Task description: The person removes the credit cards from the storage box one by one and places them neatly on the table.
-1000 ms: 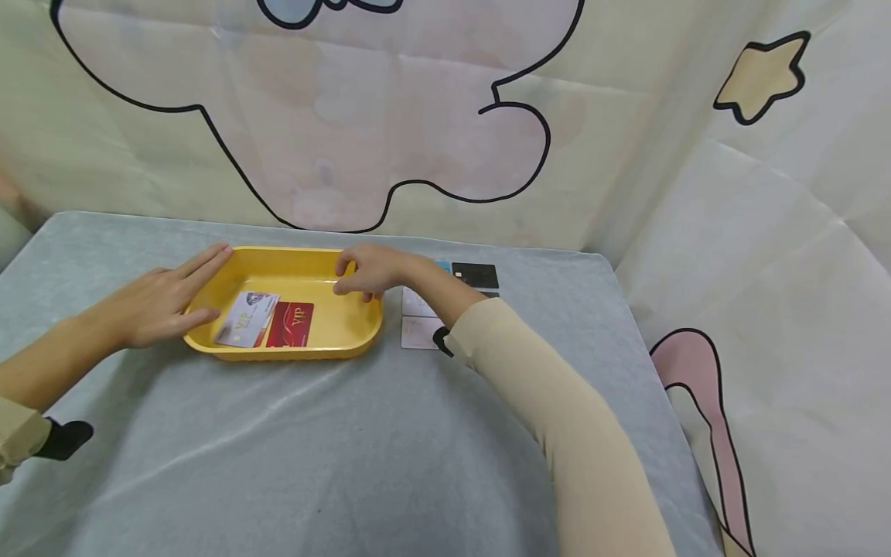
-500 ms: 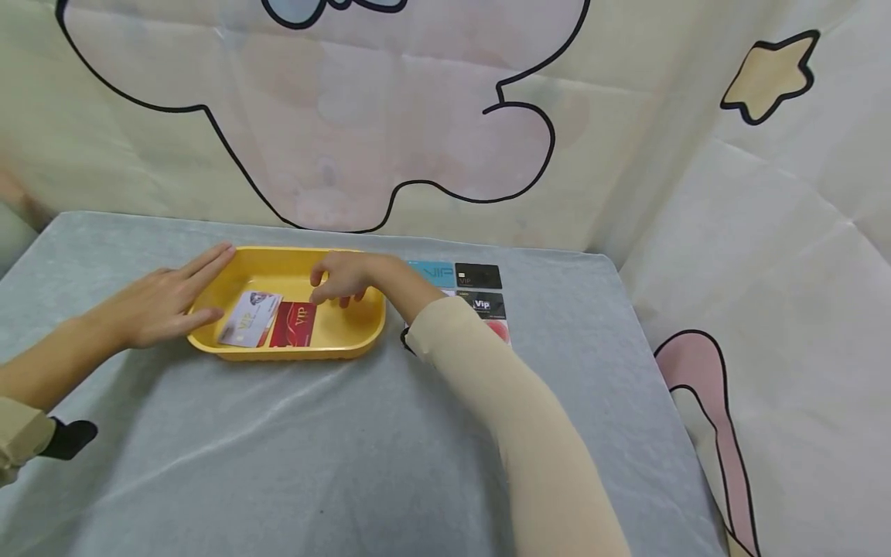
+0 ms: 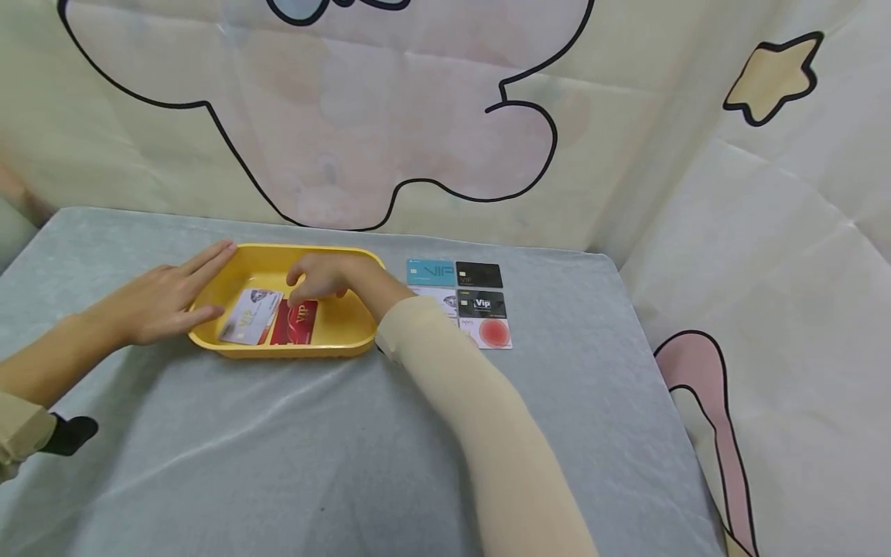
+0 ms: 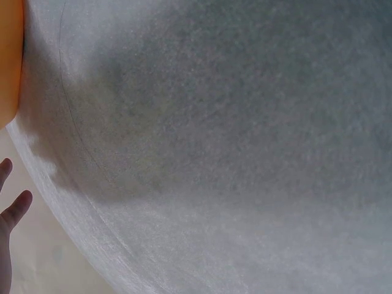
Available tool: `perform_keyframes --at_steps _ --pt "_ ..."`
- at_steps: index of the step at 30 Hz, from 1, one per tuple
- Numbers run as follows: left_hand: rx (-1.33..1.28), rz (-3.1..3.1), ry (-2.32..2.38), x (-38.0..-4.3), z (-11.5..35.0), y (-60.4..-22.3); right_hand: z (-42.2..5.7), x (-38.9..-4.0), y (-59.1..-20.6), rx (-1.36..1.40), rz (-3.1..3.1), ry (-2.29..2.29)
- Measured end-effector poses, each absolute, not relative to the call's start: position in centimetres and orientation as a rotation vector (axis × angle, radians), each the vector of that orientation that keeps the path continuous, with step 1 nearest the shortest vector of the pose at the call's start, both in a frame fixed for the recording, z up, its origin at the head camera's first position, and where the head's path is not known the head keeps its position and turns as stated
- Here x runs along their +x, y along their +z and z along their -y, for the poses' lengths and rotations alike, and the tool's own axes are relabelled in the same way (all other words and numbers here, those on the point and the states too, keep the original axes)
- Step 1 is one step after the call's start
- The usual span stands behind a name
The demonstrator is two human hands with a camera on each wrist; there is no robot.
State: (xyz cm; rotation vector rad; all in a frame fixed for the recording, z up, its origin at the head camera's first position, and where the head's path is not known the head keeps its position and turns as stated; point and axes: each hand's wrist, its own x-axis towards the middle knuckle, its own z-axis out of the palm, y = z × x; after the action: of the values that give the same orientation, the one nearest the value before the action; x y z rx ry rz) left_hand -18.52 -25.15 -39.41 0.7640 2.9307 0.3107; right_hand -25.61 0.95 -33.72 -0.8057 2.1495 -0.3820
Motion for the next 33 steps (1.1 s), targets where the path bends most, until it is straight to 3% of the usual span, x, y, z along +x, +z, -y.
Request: perform_keyframes --at_steps 20,33 --pt "0.776 -2.945 0.306 -18.6 25.0 -39.5 -0.5 -26.0 -34.4 -0.671 -2.211 -0.397" --pt "0.754 -2.934 0.287 -18.7 25.2 -39.6 -0.3 -25.8 -34.9 -0.815 -2.191 -0.394"
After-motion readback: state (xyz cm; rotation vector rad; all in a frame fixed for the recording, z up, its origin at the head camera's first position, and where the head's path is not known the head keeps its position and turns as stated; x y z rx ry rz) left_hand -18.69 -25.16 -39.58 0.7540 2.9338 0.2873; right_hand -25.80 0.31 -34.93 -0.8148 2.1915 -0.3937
